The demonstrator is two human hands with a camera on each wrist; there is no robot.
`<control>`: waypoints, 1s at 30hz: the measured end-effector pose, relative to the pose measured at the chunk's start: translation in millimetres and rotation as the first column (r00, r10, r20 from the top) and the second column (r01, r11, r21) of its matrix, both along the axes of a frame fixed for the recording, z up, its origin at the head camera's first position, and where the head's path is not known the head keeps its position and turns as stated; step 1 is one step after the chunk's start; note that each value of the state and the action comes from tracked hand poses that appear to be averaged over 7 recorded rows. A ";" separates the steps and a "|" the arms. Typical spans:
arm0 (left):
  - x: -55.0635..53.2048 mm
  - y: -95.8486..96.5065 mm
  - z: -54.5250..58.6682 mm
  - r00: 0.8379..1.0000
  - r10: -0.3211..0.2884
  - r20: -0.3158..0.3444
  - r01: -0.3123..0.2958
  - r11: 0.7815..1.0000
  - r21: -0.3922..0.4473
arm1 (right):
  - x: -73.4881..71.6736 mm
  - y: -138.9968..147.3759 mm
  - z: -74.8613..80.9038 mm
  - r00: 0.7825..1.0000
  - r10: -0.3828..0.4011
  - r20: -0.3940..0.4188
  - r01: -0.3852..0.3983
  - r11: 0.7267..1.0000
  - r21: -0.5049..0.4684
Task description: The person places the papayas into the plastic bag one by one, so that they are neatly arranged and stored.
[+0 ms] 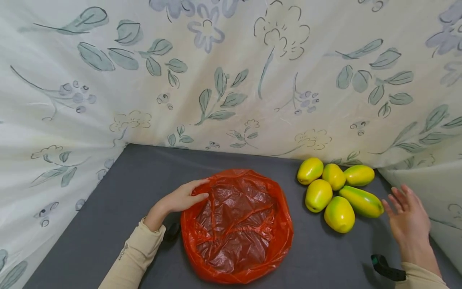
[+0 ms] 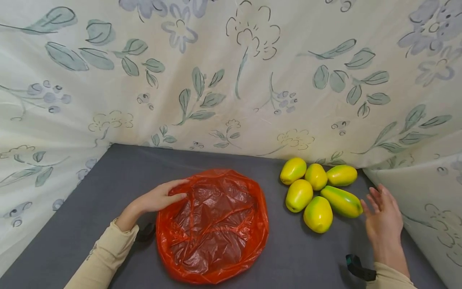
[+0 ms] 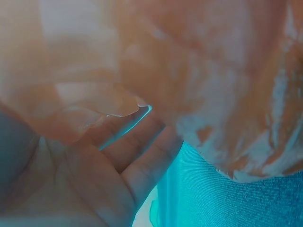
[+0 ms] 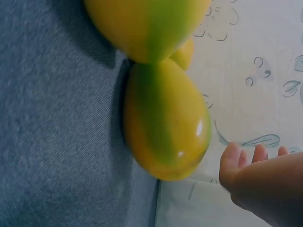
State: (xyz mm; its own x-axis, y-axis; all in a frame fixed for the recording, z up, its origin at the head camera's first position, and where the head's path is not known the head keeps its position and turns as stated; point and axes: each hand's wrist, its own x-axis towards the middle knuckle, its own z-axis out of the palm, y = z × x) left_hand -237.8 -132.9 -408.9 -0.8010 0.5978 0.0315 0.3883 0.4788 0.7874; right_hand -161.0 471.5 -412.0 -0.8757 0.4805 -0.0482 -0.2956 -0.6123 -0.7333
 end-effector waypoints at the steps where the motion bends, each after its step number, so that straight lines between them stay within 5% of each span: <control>1: 0.2 -0.4 0.2 1.000 0.004 0.003 -0.004 1.000 -0.004 | 1.7 -5.4 4.6 1.000 -0.008 0.020 0.008 1.000 0.009; 8: 0.0 -0.9 -0.8 1.000 0.017 0.004 -0.017 1.000 -0.018 | -11.2 18.2 -18.3 0.980 -0.037 0.198 0.002 0.985 0.175; 13: -1.7 -0.4 -2.4 1.000 0.011 0.011 -0.011 1.000 -0.015 | -9.4 2.4 -8.3 0.918 -0.084 0.389 -0.089 0.909 0.407; 18: -4.3 0.6 -1.5 1.000 0.010 0.011 -0.010 1.000 -0.016 | -5.3 -19.3 5.1 0.850 -0.110 0.515 -0.240 0.791 0.564; 24: -5.4 1.1 -0.8 1.000 0.006 0.015 -0.006 1.000 -0.025 | -7.0 -19.8 -0.9 0.763 -0.117 0.635 -0.480 0.556 0.679; 27: -5.5 1.5 -0.6 1.000 0.004 0.027 -0.004 1.000 -0.017 | -9.0 -21.0 -4.1 0.744 -0.167 0.647 -0.508 0.486 0.711; 30: -5.8 1.8 -0.6 1.000 0.001 0.032 -0.001 1.000 -0.013 | -10.8 -24.1 -4.5 0.734 -0.215 0.644 -0.498 0.473 0.726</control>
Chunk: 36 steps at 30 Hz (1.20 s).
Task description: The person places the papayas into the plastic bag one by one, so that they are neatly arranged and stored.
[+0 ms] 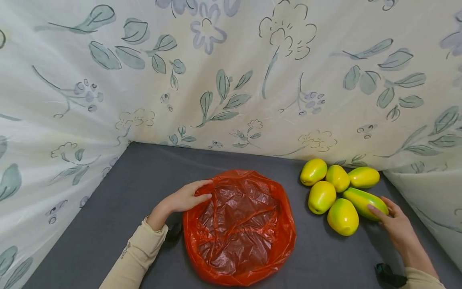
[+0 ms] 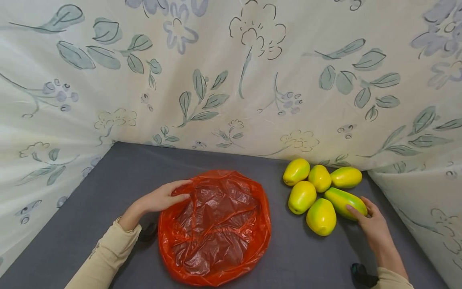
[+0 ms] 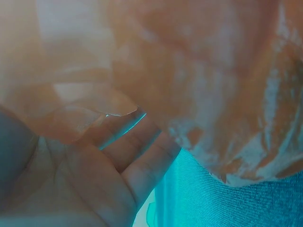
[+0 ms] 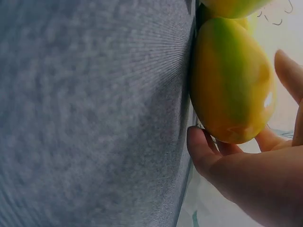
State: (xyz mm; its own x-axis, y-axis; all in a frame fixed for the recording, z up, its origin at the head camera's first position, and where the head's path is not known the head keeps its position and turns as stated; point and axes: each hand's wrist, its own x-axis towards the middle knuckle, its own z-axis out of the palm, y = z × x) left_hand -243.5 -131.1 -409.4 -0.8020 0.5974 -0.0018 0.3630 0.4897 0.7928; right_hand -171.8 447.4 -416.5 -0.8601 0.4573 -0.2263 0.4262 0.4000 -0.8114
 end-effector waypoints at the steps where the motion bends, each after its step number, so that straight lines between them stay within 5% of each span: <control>1: 0.0 0.0 0.4 1.000 -0.002 0.002 0.002 1.000 0.001 | 0.1 -1.2 0.4 1.000 -0.007 -0.002 0.008 1.000 0.003; 36: 1.6 -0.5 3.5 1.000 -0.010 0.015 0.010 1.000 0.008 | 5.5 -1.0 -2.5 0.986 -0.155 -0.055 0.151 0.985 -0.083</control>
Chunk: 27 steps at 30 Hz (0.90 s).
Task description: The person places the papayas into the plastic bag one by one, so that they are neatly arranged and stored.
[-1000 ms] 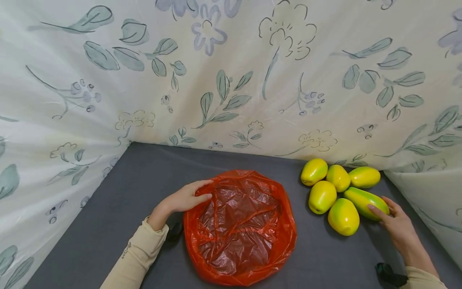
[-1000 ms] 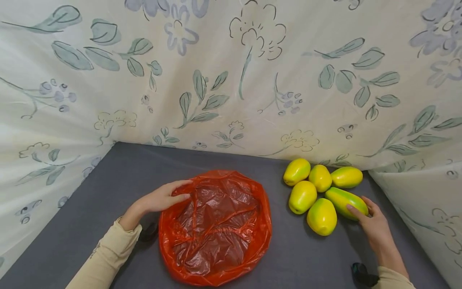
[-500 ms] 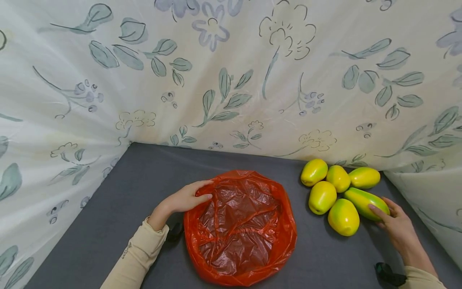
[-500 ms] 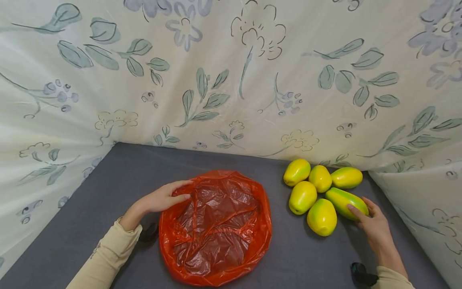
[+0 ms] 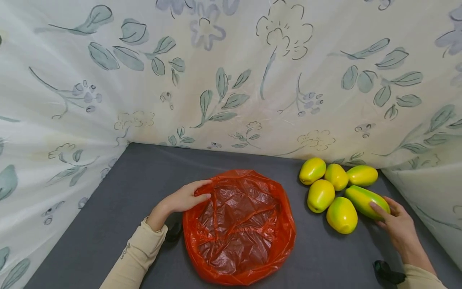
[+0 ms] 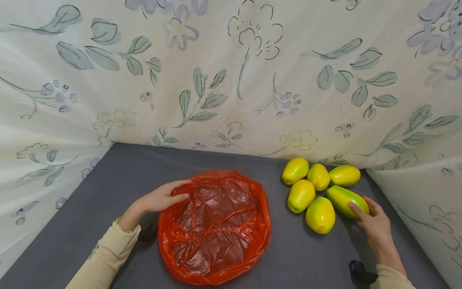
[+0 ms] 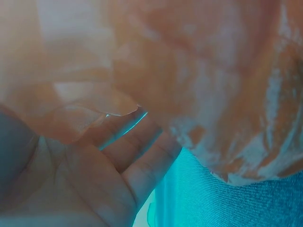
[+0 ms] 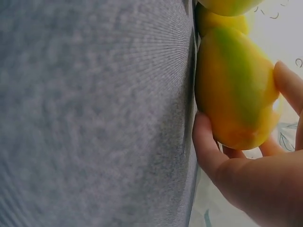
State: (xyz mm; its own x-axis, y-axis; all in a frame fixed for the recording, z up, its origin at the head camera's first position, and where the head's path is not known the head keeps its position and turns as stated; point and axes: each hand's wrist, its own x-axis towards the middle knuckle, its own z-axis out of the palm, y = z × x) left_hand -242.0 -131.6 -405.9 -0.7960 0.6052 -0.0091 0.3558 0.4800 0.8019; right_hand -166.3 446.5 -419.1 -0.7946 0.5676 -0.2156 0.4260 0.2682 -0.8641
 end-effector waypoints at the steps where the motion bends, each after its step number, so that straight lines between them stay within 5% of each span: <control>1: -0.1 -0.4 -0.2 1.000 0.001 -0.001 -0.001 1.000 0.000 | -0.1 -0.1 -0.5 1.000 -0.010 -0.012 0.009 1.000 -0.018; 11: -1.2 -2.7 -2.4 1.000 0.007 -0.012 -0.007 1.000 -0.001 | -2.8 0.2 0.3 0.992 -0.084 -0.097 0.067 0.983 -0.171; 14: -1.0 -2.4 -2.2 1.000 0.009 -0.014 -0.009 1.000 -0.002 | -2.2 1.2 5.0 0.979 -0.130 -0.156 0.077 0.949 -0.306; 17: -0.5 -1.9 -1.2 1.000 0.014 -0.012 -0.014 1.000 -0.006 | 1.1 2.7 10.7 0.946 -0.168 -0.276 -0.002 0.851 -0.525; 21: 0.1 -1.4 0.0 1.000 0.016 -0.016 -0.016 1.000 -0.019 | 4.6 1.4 17.2 0.885 -0.205 -0.418 -0.184 0.669 -0.720; 27: -0.5 0.1 -1.3 1.000 0.010 -0.016 -0.010 1.000 -0.015 | 4.7 -15.3 26.3 0.835 -0.208 -0.509 -0.330 0.551 -0.767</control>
